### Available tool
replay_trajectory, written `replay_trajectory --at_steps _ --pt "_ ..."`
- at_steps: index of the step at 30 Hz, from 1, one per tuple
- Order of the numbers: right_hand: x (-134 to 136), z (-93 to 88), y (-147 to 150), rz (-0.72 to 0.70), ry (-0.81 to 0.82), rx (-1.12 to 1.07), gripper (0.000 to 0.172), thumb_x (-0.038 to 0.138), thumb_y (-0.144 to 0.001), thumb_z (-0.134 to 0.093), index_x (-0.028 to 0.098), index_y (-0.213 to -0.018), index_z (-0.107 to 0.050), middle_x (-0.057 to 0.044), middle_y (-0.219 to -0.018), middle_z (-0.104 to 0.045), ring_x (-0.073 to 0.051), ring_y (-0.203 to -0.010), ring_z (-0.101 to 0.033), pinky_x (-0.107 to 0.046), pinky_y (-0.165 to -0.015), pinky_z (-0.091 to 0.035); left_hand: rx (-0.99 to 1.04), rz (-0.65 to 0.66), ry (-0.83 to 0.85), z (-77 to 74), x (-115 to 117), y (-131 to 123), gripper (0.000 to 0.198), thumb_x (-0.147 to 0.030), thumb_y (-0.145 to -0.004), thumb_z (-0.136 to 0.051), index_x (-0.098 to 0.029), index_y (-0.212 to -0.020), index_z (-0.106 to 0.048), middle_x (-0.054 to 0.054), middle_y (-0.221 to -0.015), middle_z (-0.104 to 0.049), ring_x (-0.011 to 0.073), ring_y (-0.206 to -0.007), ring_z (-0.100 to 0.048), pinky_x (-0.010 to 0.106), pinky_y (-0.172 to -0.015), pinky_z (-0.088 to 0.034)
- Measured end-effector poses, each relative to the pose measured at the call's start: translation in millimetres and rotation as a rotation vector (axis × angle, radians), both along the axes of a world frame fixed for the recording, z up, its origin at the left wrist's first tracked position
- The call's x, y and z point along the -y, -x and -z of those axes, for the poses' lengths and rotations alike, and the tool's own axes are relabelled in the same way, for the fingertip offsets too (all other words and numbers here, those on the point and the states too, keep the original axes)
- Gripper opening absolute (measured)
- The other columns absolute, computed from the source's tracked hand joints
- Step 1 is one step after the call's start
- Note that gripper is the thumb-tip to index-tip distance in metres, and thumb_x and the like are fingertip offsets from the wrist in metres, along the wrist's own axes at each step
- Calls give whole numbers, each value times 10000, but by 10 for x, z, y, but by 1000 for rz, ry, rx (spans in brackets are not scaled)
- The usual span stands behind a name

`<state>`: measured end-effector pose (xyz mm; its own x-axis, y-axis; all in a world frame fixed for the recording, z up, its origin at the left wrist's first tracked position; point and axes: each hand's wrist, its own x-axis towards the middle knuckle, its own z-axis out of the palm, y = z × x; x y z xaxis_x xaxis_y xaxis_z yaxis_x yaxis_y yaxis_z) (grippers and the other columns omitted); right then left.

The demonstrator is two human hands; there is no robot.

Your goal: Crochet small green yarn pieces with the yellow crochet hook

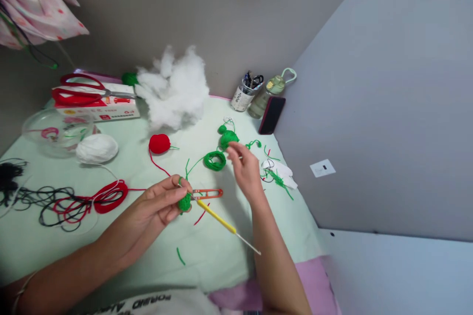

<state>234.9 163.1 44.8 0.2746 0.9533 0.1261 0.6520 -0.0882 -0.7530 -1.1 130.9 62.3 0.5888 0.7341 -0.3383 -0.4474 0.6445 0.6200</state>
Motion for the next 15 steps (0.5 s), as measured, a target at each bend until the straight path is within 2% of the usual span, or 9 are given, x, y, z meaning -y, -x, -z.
replay_trajectory --at_steps 3,6,8,11,15 --pt "-470 204 -268 148 7 90 519 518 -945 -533 121 -1246 -676 -201 -1141 -742 -345 -1052 -696 -573 -1035 -481 -14 37 24 -6 31 -19 195 -304 -848 -837 -170 -809 -702 -7 -857 -662 65 -618 -410 201 -580 -356" --pt "-713 351 -337 169 16 96 626 513 -789 -705 121 -1275 -663 -230 -1253 -693 -401 -1129 -648 -637 -1079 -412 -33 36 43 -5 30 -27 187 -299 -836 -849 -172 -827 -711 1 -902 -685 62 -620 -416 205 -576 -344" --pt "-739 402 -293 131 25 52 603 492 -733 -733 123 -1208 -692 -206 -1189 -715 -388 -1104 -648 -613 -1066 -433 -31 34 52 8 11 -27 180 -298 -836 -848 -178 -832 -714 1 -905 -692 62 -614 -420 208 -573 -339" --pt "-654 395 -181 23 41 -85 537 492 -758 -666 141 -1163 -699 -137 -1075 -752 -312 -1005 -681 -501 -972 -527 -29 34 68 37 -25 -32 171 -290 -834 -848 -181 -830 -716 -1 -898 -690 64 -616 -424 212 -574 -335" --pt "-480 287 -30 -121 54 -277 536 477 -800 -624 200 -1258 -657 -78 -1148 -770 -250 -1016 -707 -395 -890 -576 -34 35 92 68 -55 -44 193 -299 -817 -858 -176 -820 -709 -10 -852 -666 68 -622 -413 214 -585 -334"
